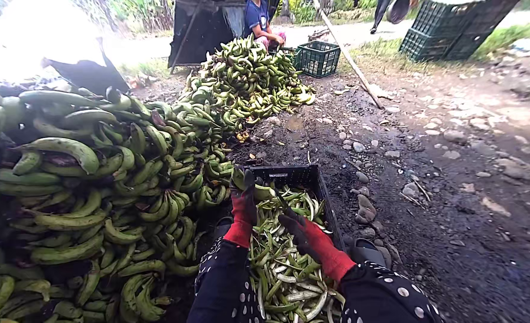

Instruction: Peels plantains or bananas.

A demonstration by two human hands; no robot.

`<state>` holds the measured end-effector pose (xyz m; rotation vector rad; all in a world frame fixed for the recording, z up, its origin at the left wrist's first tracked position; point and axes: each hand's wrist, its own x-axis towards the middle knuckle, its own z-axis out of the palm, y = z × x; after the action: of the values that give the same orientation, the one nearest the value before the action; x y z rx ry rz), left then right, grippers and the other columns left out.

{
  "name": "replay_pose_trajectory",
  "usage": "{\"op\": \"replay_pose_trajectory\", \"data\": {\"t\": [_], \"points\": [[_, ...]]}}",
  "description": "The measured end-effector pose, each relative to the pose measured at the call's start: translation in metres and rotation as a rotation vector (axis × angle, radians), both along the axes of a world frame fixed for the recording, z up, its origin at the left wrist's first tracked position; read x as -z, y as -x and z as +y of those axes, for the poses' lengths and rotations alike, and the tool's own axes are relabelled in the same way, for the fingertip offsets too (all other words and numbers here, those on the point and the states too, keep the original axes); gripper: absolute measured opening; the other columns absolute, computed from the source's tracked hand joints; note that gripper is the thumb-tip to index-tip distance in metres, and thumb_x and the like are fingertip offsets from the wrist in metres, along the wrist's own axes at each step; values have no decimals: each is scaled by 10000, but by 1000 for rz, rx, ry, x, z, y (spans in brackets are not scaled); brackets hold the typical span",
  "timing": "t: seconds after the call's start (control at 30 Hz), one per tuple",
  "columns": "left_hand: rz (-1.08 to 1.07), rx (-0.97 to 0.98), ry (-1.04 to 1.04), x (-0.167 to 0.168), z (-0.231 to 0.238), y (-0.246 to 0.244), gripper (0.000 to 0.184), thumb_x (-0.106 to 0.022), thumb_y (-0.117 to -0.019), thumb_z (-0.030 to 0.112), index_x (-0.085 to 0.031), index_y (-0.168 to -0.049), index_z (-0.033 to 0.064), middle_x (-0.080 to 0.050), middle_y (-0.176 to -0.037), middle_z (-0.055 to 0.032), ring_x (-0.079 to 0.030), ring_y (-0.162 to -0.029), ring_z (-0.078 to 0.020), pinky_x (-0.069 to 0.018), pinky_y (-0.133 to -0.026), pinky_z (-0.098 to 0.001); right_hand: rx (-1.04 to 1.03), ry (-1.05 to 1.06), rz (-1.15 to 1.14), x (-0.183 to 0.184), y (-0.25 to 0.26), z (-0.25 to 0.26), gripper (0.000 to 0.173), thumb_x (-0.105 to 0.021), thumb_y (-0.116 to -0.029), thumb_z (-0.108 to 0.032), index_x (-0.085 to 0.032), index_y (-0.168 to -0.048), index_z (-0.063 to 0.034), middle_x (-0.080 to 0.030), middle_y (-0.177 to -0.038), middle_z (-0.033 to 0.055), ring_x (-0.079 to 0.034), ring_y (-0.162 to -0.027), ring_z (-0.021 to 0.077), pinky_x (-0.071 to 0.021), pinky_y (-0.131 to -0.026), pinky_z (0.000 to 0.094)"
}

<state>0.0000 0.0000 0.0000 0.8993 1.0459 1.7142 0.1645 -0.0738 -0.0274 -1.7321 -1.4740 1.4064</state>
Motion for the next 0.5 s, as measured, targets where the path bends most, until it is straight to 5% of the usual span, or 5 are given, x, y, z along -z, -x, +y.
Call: {"op": "replay_pose_trajectory", "data": {"t": [0.1,0.17,0.23,0.37,0.5], "points": [[-2,110,2,8,1,11,435,-304,-1105,314,-430,-1452,83,-625,-1142,-95,-637,-927,-153,-572,-795,-364,50,-186,-70,-26,-16,14,572,-454,-1056,-525,-540,-1420,-92,-668,-1148,132,-654,-959,218,-535,-873,459],[115,115,14,7,-4,13,413,-279,-1107,233,-459,-1402,6,-614,-1116,-103,-614,-934,-105,-546,-828,-298,-61,-274,-207,-33,-25,26,506,-548,-1039,-410,-552,-1447,-111,-634,-1359,160,-594,-1272,288,-429,-1092,547],[252,79,10,6,-11,13,395,-343,-1082,95,-434,-1410,-104,-593,-1216,-193,-579,-1039,-90,-487,-938,-246,-193,-313,-276,-28,-26,38,532,-633,-984,-388,-543,-1477,-210,-579,-1455,127,-507,-1383,313,-389,-1139,579],[195,65,-28,10,-8,9,391,-338,-1073,102,-424,-1416,-64,-587,-1176,-130,-576,-1004,-61,-502,-897,-232,-318,-346,-329,-25,-17,31,652,-578,-947,-583,-488,-1525,-295,-579,-1432,159,-508,-1357,362,-394,-1123,583],[310,55,14,12,-7,13,419,-312,-1087,210,-457,-1429,15,-615,-1150,-104,-596,-971,-98,-527,-859,-308,-215,-354,-422,-22,-16,18,684,-509,-900,-730,-591,-1436,-314,-614,-1365,178,-528,-1309,411,-417,-1041,648]]}}
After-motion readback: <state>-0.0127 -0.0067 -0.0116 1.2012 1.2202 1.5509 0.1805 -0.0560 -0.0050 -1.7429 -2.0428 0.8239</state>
